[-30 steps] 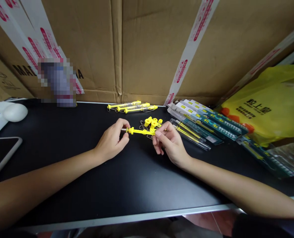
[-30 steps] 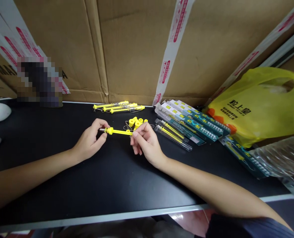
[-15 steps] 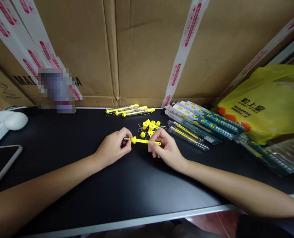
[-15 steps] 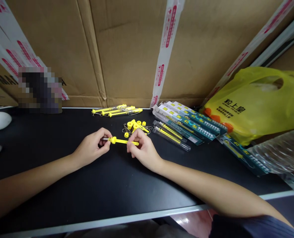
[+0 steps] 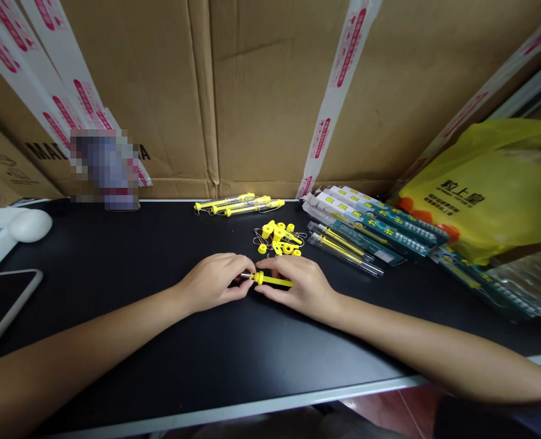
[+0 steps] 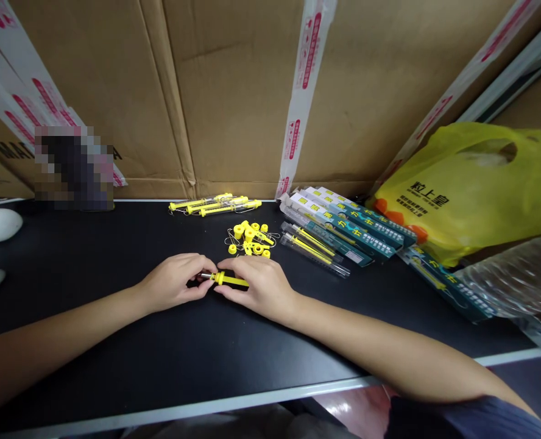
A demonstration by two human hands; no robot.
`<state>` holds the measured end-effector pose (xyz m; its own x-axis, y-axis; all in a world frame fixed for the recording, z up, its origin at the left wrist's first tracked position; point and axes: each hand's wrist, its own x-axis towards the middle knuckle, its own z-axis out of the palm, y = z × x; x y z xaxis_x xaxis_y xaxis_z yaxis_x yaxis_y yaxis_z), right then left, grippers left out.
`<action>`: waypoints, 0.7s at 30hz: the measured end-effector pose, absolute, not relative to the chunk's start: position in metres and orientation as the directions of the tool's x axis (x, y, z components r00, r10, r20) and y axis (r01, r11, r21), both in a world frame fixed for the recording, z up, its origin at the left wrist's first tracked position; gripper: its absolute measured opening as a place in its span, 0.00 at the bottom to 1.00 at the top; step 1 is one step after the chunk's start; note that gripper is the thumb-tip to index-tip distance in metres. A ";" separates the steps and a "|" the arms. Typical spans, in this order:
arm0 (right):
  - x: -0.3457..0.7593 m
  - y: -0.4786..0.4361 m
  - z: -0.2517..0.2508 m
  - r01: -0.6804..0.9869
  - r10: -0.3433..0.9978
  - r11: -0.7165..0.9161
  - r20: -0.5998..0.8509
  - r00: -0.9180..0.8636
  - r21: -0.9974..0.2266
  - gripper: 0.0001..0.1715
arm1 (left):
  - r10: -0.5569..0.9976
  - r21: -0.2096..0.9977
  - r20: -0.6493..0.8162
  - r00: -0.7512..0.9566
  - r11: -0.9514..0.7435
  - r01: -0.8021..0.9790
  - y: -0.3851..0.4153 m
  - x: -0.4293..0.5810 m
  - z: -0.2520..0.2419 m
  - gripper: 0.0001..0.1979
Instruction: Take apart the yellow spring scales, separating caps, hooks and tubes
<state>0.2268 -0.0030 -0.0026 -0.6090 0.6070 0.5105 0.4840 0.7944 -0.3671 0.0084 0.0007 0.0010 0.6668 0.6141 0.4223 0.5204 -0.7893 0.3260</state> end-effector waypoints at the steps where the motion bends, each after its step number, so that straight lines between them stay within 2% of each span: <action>1: 0.226 -0.003 -0.002 0.481 0.601 0.799 0.513 -0.613 -0.361 0.14 | 0.608 0.326 0.422 0.673 -0.794 0.513 0.001 0.009 0.001 0.04; 5: 0.225 -0.003 -0.002 0.490 0.630 0.776 0.500 -0.594 -0.396 0.11 | 0.608 0.326 0.433 0.666 -0.794 0.513 0.001 0.009 0.002 0.05; 10: 0.227 -0.001 -0.002 0.508 0.671 0.741 0.478 -0.567 -0.439 0.12 | 0.644 0.347 0.464 0.609 -0.764 0.544 0.001 0.009 0.000 0.05; 15: 0.230 0.004 -0.002 0.542 0.725 0.689 0.467 -0.507 -0.481 0.11 | 0.810 0.626 0.461 0.361 -0.586 0.515 0.004 0.004 0.003 0.03; 18: 0.231 0.006 -0.002 0.546 0.746 0.665 0.472 -0.469 -0.510 0.09 | 0.884 0.809 0.434 0.173 -0.467 0.358 0.012 0.001 0.002 0.07; 21: 0.232 0.010 0.000 0.567 0.751 0.656 0.512 -0.418 -0.499 0.07 | 0.921 0.903 0.389 0.031 -0.387 0.188 0.020 -0.001 -0.002 0.11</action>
